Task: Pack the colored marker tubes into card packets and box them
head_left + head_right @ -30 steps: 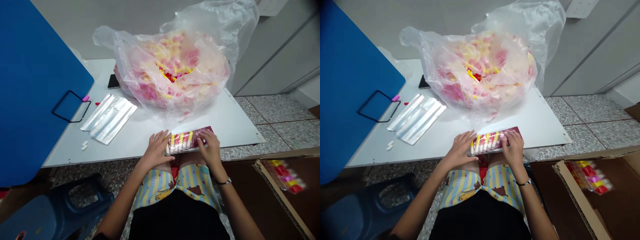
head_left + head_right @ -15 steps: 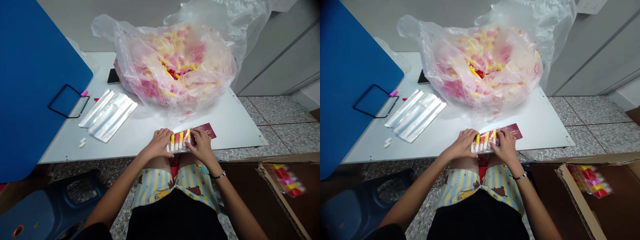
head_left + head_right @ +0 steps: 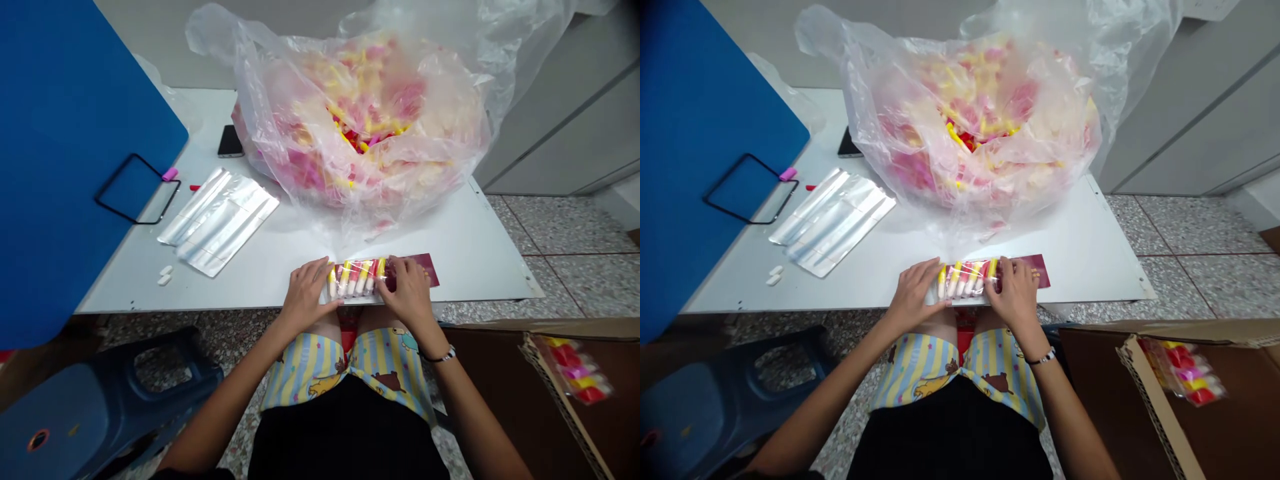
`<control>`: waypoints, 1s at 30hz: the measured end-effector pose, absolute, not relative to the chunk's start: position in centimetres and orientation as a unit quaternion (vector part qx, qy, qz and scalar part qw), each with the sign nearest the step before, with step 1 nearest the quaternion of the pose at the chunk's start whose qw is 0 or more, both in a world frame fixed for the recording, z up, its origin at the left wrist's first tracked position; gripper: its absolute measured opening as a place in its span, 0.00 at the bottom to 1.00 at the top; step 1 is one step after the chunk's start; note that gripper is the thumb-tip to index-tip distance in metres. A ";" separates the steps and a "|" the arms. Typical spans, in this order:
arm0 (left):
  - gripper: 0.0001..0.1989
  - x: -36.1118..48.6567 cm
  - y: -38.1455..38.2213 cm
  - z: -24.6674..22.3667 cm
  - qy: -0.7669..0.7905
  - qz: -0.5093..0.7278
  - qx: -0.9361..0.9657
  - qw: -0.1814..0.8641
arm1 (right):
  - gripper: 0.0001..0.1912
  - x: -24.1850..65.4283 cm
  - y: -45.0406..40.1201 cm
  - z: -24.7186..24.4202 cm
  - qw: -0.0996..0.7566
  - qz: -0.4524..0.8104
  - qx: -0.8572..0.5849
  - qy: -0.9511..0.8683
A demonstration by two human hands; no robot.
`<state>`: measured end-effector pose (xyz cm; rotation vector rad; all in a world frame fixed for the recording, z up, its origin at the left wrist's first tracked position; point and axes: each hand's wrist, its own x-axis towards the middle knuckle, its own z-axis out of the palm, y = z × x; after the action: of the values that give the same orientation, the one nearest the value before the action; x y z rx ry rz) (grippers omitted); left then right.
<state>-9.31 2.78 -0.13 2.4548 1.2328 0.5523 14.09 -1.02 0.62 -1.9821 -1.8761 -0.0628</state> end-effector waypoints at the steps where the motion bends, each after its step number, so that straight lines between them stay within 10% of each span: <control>1: 0.36 -9.6 3.1 -0.1 0.424 0.193 0.866 0.182 | 0.21 13.8 -1.0 0.9 0.218 -0.037 -0.711 -0.668; 6: 0.38 -10.3 4.8 0.2 0.338 0.215 0.879 0.259 | 0.10 12.5 1.0 1.7 0.237 0.038 -0.609 -0.756; 21: 0.35 -9.9 6.5 0.5 0.281 0.202 0.882 0.319 | 0.18 11.8 2.7 0.9 0.145 0.083 -0.539 -0.825; 30: 0.21 -9.5 6.2 0.2 0.468 0.284 0.812 0.201 | 0.12 13.4 3.4 0.9 0.299 0.310 -0.558 -0.709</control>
<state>-9.50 6.21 0.24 2.2678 1.3086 0.7936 13.40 3.38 0.89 -1.4804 -1.8832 0.8241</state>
